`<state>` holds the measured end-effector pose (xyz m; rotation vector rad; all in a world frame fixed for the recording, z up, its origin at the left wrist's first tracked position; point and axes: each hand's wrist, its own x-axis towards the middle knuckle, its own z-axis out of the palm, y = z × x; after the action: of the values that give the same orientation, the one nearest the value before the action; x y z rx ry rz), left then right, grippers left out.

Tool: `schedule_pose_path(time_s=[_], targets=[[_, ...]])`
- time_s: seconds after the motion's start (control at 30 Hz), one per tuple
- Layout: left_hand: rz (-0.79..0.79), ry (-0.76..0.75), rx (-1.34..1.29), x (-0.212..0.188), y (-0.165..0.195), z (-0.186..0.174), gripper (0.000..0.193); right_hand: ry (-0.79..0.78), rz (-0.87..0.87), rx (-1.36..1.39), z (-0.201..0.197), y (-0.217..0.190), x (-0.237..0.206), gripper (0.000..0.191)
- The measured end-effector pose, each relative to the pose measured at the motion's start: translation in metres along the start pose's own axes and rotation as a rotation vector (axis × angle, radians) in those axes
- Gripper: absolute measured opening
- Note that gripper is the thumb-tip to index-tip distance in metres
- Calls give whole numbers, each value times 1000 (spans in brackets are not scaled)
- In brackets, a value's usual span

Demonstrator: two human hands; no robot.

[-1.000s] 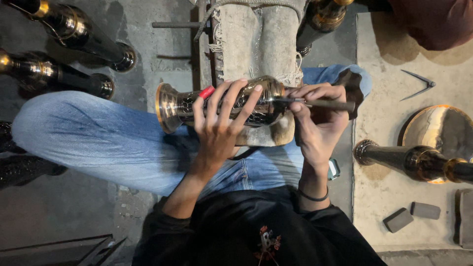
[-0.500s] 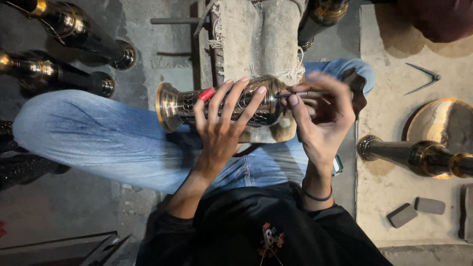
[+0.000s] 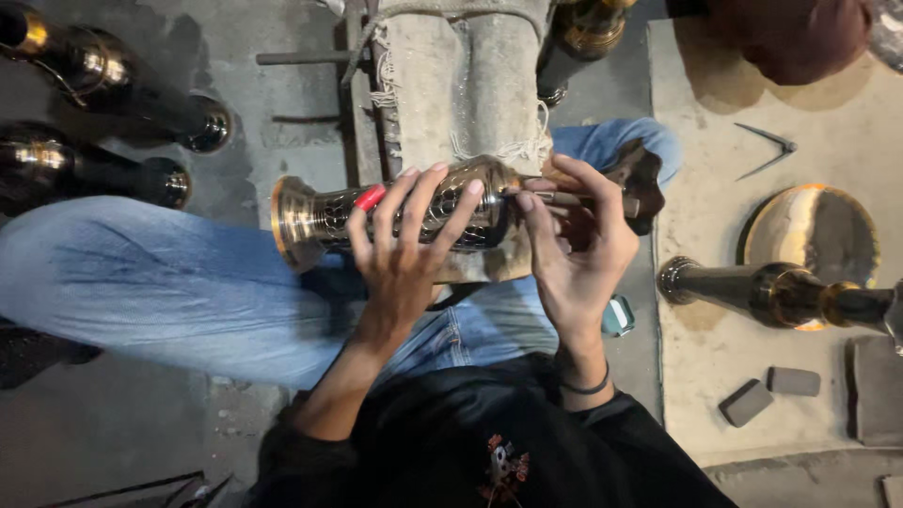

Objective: The person sits cross-legged on the floor with a brass vase resting on a padded cloth support and engraves a decorative pattern into its surface using a small handheld engraving tool, rotating the vase with the other hand to reach different sections.

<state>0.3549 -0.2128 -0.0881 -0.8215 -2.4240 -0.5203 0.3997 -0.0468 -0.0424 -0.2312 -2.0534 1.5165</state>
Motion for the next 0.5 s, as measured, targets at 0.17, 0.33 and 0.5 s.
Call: schedule_pose_path(time_s=[0.17, 0.33, 0.5], targets=[[-4, -52, 56, -2, -1, -3, 70, -4, -28, -86, 5, -17, 4, 32], [7, -35, 37, -3, -2, -4, 74, -18, -127, -254, 2, -19, 10, 22], [15, -33, 18, -2, -2, -3, 71, -33, -113, -231, 0, -19, 9, 12]])
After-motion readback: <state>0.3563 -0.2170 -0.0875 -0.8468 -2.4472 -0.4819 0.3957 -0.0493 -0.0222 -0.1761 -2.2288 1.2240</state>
